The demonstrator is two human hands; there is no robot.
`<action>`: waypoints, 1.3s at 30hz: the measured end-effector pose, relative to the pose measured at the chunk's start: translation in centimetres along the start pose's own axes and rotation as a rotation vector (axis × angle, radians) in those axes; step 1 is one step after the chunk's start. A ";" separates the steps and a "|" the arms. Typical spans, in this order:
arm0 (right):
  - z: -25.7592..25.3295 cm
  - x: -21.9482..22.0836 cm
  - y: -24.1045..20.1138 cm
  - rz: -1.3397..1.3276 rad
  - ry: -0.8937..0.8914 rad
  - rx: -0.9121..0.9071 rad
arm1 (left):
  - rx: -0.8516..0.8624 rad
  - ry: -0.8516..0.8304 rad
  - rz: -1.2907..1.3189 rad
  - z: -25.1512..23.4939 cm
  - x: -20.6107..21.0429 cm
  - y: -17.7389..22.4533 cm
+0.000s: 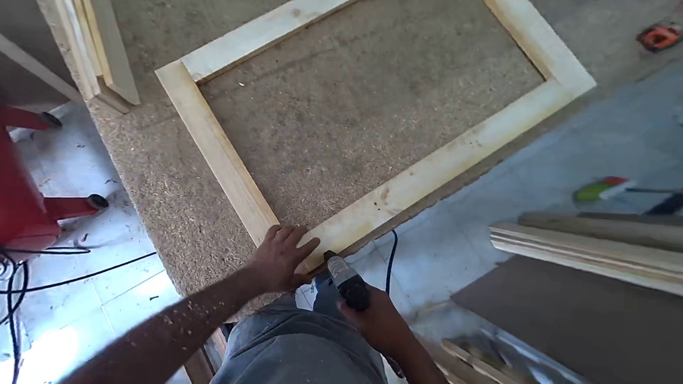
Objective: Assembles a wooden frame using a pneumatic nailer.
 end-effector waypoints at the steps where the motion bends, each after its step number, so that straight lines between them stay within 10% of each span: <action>1: 0.0 0.2 0.0 -0.016 0.017 -0.008 | 0.135 -0.046 -0.020 -0.8 -0.6 -1.0; 6: 0.3 1.2 0.0 -0.044 0.079 -0.004 | 0.458 -0.176 -0.239 -4.1 -0.6 -5.1; 39: -2.2 5.6 -6.8 0.004 -0.065 0.103 | 0.472 -0.159 -0.114 -4.7 -0.8 -6.0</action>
Point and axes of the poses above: each hand's wrist, its own z-axis away from the middle knuckle, its own x-axis out of the palm, y = z × x, the point moved 3 cm from there along -z, towards the middle knuckle, and after that the axes turned 4 degrees about -z, right-handed, at the moved point
